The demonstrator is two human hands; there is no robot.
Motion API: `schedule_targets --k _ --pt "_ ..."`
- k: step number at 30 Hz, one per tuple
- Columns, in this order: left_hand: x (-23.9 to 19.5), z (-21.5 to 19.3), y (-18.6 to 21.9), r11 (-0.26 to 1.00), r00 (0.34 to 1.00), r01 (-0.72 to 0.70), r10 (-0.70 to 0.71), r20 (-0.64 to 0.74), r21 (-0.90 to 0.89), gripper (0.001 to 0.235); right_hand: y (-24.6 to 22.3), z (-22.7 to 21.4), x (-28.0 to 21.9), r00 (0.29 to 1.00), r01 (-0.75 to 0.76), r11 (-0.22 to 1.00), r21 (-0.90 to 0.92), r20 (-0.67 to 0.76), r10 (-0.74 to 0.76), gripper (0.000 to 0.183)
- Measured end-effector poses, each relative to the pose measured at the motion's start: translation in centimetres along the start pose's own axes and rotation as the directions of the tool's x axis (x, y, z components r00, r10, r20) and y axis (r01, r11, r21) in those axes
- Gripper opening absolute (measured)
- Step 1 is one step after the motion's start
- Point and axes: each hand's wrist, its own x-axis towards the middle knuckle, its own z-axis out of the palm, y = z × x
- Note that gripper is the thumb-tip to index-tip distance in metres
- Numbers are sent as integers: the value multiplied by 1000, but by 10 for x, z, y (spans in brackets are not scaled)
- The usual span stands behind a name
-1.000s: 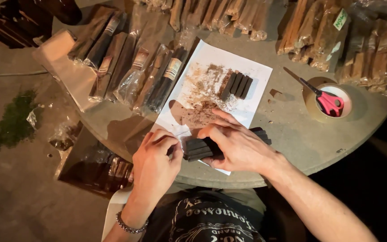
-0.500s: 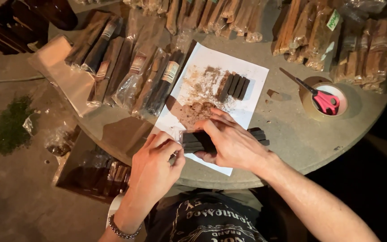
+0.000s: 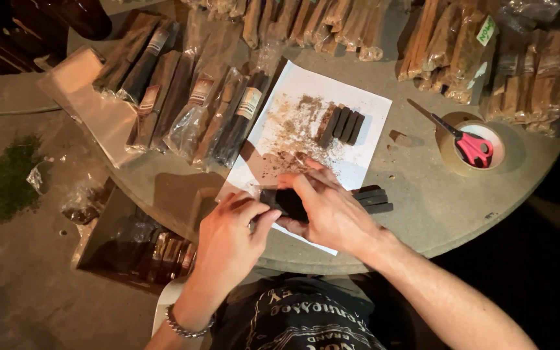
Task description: Packaging bundles of dark wooden sticks into clear plastic sleeves and sealing them with adhesive tape.
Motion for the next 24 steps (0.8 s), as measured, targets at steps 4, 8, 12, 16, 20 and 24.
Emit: schedule_targets --k 4,8,12,16,20,24 --pt "-3 -5 -25 980 984 -176 173 -33 -92 12 -1 1 1 999 -47 999 19 22 46 66" --pt "5 -19 -37 952 954 -300 299 -24 -67 23 1 1 2 992 -104 993 63 72 99 71" --pt "6 -13 -43 938 966 -259 255 -46 -231 28 -2 -2 6 986 -156 984 80 67 151 74" --pt "3 -10 -50 918 971 -235 238 -33 -319 30 2 1 9 996 -50 997 64 71 45 69" --pt "4 -13 -49 899 960 -277 276 -52 -338 29 -7 -5 19 994 -74 988 134 87 63 67" --pt "4 -8 -54 928 963 -267 262 -56 -261 33 -22 -17 26 976 -155 982 110 171 134 69"
